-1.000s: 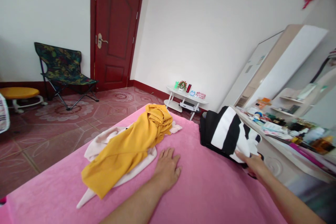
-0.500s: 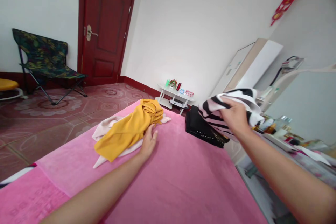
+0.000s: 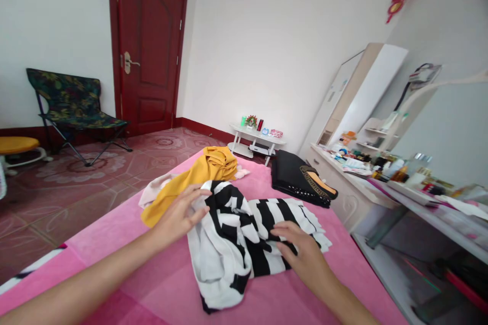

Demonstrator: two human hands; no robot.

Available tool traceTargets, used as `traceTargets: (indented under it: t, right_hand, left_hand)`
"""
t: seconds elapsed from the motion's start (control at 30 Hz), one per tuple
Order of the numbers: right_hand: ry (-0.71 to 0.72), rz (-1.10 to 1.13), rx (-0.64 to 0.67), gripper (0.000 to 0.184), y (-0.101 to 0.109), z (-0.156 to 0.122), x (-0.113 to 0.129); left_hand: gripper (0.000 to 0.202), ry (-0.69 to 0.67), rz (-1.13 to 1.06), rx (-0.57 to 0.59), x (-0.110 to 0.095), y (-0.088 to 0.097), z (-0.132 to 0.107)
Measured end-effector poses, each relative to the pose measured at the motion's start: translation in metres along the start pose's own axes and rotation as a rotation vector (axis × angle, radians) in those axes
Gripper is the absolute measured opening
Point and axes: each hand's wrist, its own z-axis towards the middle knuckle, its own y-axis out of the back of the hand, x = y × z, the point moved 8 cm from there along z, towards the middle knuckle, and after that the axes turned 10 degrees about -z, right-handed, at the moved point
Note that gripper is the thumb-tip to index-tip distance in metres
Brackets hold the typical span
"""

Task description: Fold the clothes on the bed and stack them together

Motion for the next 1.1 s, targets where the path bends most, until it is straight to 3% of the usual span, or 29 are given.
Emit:
traceTargets:
  t: [0.13, 0.2, 0.27, 0.47, 0.6, 0.77, 0.9, 1.1]
  right_hand:
    - [-0.279, -0.104, -0.126, 0.043, -0.006, 0.010, -0.110]
    - [-0.332, -0.161, -0.100, 0.059, -0.014, 0.011, -0.141]
    - [-0.308, -0.212, -0.042, 0.068, -0.022, 0.015, -0.152]
    - [-0.291, -0.288, 0.145, 0.043, -0.028, 0.025, -0.146]
    - [-0.278, -0.231, 0.224, 0.038, -0.028, 0.020, -0.141]
    - [-0.275, -0.404, 0.221, 0.003, -0.025, 0.007, -0.122]
    - [-0.286, -0.514, 0.258, 0.007, -0.021, -0.016, -0.094]
    - [-0.202, -0.439, 0.589, 0.010, -0.026, -0.079, -0.057]
  left_hand:
    - [0.033, -0.057, 0.152, 0.135, -0.012, -0.028, -0.015]
    - [0.041, -0.043, 0.171, 0.201, -0.009, -0.042, -0.021]
    - [0.049, -0.010, 0.187, 0.257, 0.000, -0.055, -0.027]
    - [0.056, -0.016, 0.221, 0.277, 0.018, -0.066, -0.032]
    - [0.052, -0.039, 0.196, 0.289, 0.018, -0.064, -0.029]
    - [0.025, -0.035, 0.158, 0.336, 0.014, -0.069, -0.023]
    - [0.015, -0.033, 0.192, 0.385, 0.005, -0.069, -0.017]
    - [0.008, -0.126, 0.181, 0.410, -0.026, -0.046, -0.017]
